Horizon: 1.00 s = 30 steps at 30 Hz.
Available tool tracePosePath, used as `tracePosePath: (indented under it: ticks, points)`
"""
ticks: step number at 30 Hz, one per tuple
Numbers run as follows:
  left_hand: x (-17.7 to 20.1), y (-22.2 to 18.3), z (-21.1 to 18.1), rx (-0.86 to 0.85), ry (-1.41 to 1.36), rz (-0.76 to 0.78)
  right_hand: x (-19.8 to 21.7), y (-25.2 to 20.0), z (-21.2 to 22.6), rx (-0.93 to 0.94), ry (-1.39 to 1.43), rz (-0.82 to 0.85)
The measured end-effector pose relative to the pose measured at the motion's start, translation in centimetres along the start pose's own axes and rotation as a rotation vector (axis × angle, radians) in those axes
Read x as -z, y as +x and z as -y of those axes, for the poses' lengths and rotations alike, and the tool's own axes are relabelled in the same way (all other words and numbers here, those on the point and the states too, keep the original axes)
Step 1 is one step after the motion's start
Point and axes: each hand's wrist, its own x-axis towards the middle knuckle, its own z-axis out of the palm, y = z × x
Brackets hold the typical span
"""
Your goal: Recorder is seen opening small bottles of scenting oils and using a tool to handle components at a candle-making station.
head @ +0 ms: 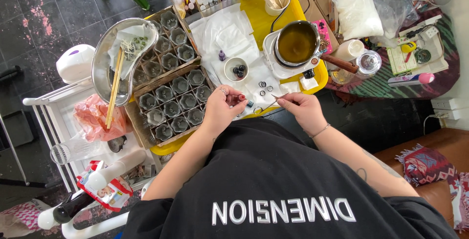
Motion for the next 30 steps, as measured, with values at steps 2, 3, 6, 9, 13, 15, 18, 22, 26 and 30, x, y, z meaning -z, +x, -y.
tracePosePath:
  ticks: [2,3,6,9,13,15,18,22,26,30]
  points:
    - [-0.4,-0.4,-1.1,0.002,-0.054,0.023,0.4,-0.5,2.3,-0.003,0.079,0.026]
    - [-0.6,-0.7,-1.7,0.008,-0.108,0.043,0.6,-0.8,3.5,-0.008,0.158,0.055]
    - [-0.8,-1.5,-2.6,-0.005,-0.007,0.063,1.6,-1.8,7.9,0.041,0.144,0.135]
    - [-1.2,-2.2,-4.7,0.006,-0.059,0.108,2.7,-2.7,12.6,0.102,-0.030,0.206]
    - [-1.0,-3.3,-6.8,-0.024,-0.177,0.196,3.3,-3.6,16.0,0.030,-0.066,0.229]
    - [-0.7,-3.8,-7.4,-0.122,-0.198,0.270,3.7,-3.7,16.7,0.057,-0.001,0.281]
    - [-0.5,-4.7,-8.6,-0.112,-0.340,0.326,4.4,-4.0,16.6,0.017,0.088,0.331]
    - [-0.6,-5.8,-9.7,-0.070,-0.481,0.402,4.7,-4.5,18.9,0.012,0.132,0.437]
    - [-0.8,-6.4,-10.3,-0.035,-0.525,0.449,4.2,-6.1,22.8,0.103,-0.190,0.469]
    - [-1.2,-7.1,-9.5,-0.028,-0.538,0.495,3.4,-7.8,26.3,0.259,-0.507,0.369]
